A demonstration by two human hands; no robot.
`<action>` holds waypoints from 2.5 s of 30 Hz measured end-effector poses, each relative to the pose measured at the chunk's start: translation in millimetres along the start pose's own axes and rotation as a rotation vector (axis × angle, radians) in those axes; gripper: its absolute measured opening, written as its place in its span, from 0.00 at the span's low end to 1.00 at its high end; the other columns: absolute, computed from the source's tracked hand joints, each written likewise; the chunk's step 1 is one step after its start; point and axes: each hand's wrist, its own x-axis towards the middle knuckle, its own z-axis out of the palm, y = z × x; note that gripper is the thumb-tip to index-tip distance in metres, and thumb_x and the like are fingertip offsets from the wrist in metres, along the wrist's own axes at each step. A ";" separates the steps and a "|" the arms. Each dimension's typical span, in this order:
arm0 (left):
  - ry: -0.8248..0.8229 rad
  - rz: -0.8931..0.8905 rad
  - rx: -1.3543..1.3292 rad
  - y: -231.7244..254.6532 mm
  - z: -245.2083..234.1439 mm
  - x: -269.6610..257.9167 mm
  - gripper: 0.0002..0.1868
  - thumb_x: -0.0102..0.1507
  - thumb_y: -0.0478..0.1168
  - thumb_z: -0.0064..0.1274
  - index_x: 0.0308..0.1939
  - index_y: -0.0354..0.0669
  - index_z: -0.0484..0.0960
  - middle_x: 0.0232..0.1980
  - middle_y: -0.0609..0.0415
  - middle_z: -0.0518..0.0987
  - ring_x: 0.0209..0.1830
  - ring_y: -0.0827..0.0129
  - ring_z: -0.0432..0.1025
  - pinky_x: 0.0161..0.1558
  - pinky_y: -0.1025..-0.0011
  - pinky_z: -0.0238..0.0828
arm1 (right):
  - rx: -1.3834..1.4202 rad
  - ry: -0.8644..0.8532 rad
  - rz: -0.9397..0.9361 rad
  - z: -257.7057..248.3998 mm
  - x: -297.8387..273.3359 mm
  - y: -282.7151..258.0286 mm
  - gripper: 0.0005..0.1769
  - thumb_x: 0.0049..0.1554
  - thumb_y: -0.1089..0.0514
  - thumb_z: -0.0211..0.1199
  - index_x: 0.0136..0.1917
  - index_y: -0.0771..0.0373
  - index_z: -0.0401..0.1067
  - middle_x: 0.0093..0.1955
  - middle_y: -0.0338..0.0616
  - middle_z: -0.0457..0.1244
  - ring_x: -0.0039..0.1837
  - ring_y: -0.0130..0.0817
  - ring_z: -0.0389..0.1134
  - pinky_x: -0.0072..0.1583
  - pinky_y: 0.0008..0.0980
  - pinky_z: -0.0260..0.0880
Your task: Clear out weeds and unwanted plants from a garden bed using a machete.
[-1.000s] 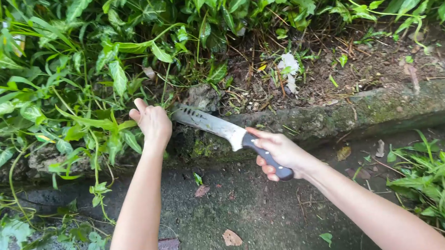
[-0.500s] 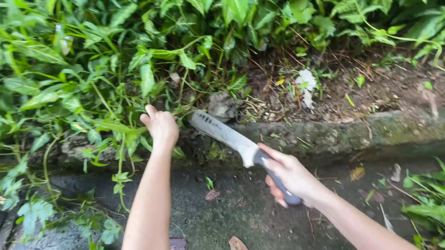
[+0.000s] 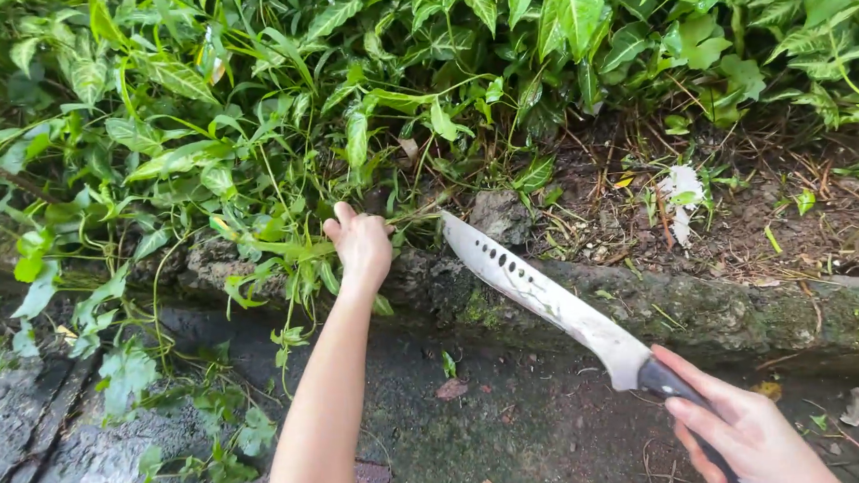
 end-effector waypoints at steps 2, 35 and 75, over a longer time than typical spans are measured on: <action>0.014 0.021 0.041 -3.3 6.1 4.3 0.10 0.58 0.43 0.60 0.30 0.40 0.90 0.38 0.48 0.85 0.58 0.54 0.63 0.53 0.55 0.52 | 0.057 0.038 0.007 -2.1 1.4 1.9 0.40 0.58 0.57 0.59 0.81 0.40 0.57 0.26 0.44 0.58 0.21 0.32 0.57 0.25 0.33 0.57; -0.141 0.104 0.374 -1.5 7.5 24.7 0.13 0.58 0.48 0.62 0.31 0.42 0.91 0.35 0.47 0.84 0.63 0.52 0.60 0.58 0.51 0.49 | -0.110 -0.249 0.053 30.0 60.6 -117.6 0.35 0.63 0.51 0.54 0.81 0.36 0.51 0.25 0.39 0.54 0.23 0.28 0.54 0.25 0.33 0.59; 0.153 0.157 0.245 -36.0 -85.6 46.6 0.10 0.63 0.44 0.62 0.31 0.43 0.89 0.39 0.47 0.83 0.62 0.50 0.62 0.55 0.51 0.49 | 0.047 -0.293 0.086 65.6 71.1 -107.7 0.36 0.63 0.51 0.55 0.81 0.37 0.50 0.27 0.40 0.56 0.23 0.27 0.55 0.25 0.33 0.60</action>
